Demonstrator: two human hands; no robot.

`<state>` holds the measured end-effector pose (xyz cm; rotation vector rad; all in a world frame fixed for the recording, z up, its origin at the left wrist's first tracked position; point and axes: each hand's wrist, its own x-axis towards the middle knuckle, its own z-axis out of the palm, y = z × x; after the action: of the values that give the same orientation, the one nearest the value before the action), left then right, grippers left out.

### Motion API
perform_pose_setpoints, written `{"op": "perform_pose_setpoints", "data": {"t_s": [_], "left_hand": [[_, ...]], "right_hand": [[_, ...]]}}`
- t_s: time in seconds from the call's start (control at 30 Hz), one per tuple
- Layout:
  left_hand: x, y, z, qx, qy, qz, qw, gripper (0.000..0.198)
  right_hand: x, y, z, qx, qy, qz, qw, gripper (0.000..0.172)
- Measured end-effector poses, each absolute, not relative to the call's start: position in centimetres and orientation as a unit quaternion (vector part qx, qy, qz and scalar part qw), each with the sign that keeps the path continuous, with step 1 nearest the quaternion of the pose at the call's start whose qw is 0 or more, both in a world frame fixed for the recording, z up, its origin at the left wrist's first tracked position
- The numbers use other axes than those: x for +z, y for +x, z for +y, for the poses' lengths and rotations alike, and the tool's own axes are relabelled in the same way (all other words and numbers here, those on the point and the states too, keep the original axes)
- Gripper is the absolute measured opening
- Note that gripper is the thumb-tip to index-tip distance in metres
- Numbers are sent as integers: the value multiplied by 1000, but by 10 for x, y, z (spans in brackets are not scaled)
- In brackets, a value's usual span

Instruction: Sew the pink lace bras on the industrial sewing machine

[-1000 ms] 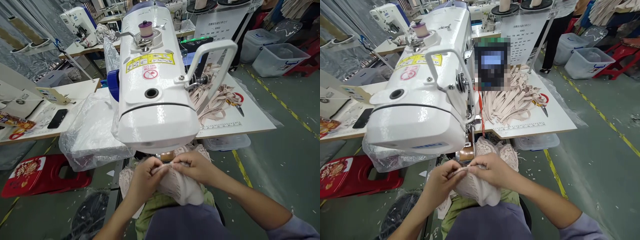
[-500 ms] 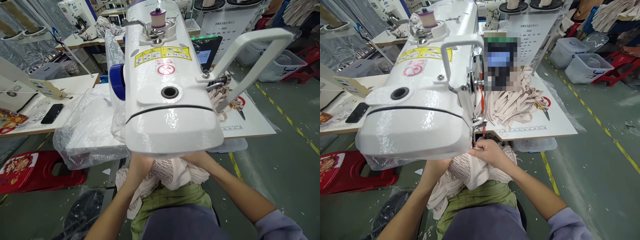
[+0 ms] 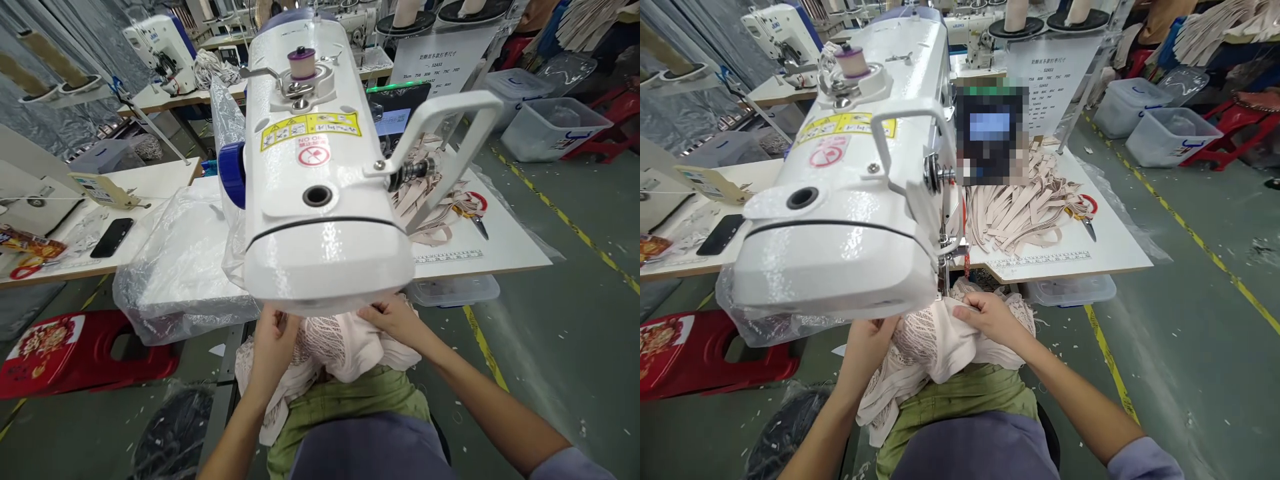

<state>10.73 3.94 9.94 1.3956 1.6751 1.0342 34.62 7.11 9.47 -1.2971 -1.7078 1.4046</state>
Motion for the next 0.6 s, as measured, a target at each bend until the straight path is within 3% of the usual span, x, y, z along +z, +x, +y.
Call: {"op": "perform_pose_setpoints", "data": {"t_s": [0.27, 0.43, 0.5, 0.6], "left_hand": [[20, 119, -20, 465, 517, 597, 401, 75], [-45, 139, -48, 437, 597, 575, 348, 100], [-64, 146, -48, 409, 613, 594, 324, 99], [-81, 150, -38, 366, 627, 616, 306, 74]], "right_hand": [[76, 363, 58, 542, -510, -599, 296, 69], [67, 372, 51, 542, -517, -589, 303, 68], [62, 374, 49, 540, -516, -590, 308, 67], [58, 372, 48, 538, -506, -593, 320, 66]]}}
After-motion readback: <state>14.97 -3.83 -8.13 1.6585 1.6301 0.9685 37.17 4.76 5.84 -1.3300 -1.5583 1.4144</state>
